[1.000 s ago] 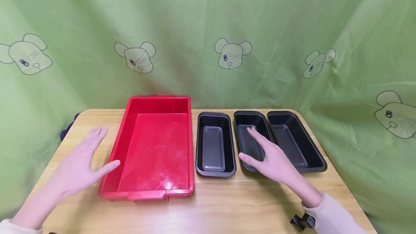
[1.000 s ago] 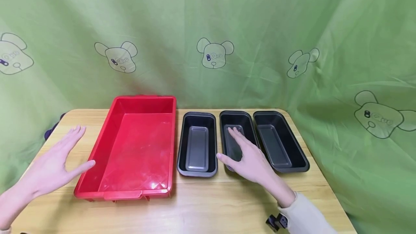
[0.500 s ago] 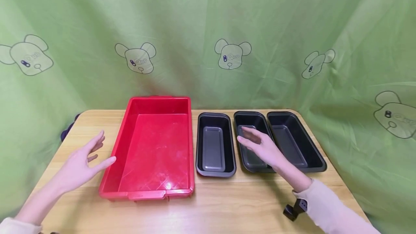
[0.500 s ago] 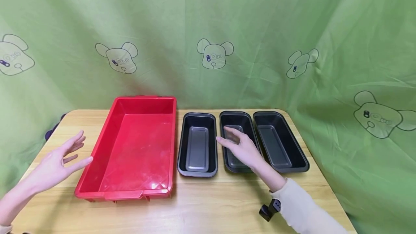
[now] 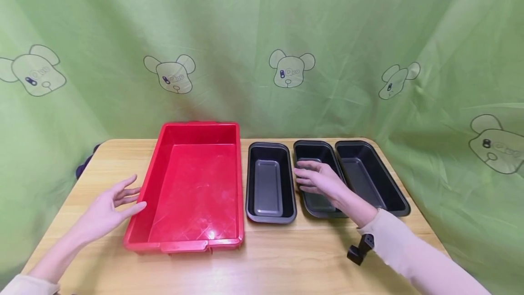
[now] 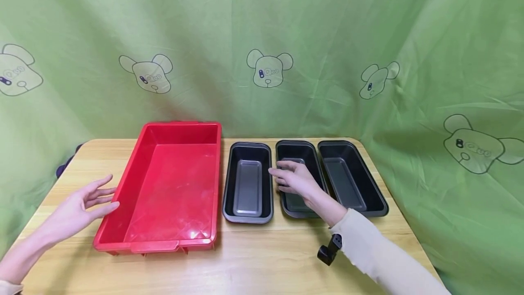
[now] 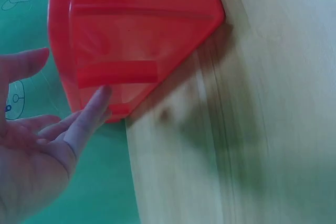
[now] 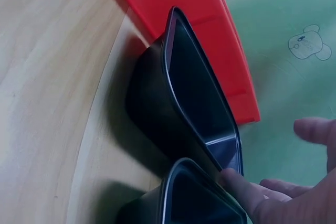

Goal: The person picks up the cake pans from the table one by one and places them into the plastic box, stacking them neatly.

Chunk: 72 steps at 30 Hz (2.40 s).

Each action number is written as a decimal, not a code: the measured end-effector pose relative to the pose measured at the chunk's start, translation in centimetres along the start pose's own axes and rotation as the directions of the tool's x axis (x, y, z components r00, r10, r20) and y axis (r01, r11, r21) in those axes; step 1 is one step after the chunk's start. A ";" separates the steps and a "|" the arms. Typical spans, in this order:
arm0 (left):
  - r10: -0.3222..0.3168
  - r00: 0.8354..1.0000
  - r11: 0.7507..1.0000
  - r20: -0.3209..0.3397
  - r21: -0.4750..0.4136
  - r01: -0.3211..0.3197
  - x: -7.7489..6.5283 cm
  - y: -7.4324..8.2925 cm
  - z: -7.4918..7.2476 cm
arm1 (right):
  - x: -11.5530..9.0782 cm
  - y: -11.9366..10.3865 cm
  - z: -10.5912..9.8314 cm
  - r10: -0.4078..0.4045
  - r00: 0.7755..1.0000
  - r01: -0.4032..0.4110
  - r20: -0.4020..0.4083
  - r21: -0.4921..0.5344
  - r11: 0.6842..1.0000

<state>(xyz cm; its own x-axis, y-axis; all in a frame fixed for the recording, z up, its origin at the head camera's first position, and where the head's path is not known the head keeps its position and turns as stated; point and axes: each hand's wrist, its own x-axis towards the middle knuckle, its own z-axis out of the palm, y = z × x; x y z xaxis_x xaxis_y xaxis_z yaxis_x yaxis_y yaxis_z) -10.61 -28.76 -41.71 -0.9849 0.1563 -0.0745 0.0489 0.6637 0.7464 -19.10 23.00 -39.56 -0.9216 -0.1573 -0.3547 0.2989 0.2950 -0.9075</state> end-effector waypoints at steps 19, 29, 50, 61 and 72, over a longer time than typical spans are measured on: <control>-0.121 0.988 0.973 0.091 -0.186 0.136 0.1 -0.8 0.4 | 2.1 0.1 1.6 0.064 0.998 -0.065 -0.012 -0.098 0.993; -0.129 0.987 0.973 0.094 -0.181 0.145 0.2 -1.1 0.3 | 3.1 0.3 1.8 0.039 0.999 -0.041 -0.018 -0.126 0.991; -0.094 0.991 0.970 0.092 -0.214 0.112 0.2 -1.0 0.5 | 5.9 -0.5 2.6 0.091 0.996 -0.095 -0.025 -0.243 0.965; -0.076 0.991 0.965 0.106 -0.244 0.100 0.1 -1.3 0.6 | 6.0 -0.1 3.6 0.081 0.995 -0.095 -0.062 -0.264 0.960; -0.086 0.991 0.962 0.099 -0.251 0.109 -0.1 -1.1 0.6 | 6.5 -0.1 3.8 0.061 0.995 -0.082 -0.082 -0.285 0.955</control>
<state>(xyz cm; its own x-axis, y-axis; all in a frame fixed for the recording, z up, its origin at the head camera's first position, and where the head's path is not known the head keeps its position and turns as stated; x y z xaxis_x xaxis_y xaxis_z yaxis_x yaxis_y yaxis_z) -10.44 -29.07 -42.89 -0.9641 0.1704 -0.2036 -0.1016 0.4714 0.8760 -24.14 18.33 -42.61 -0.9190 -0.0617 -0.3895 0.2900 0.5635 -0.7735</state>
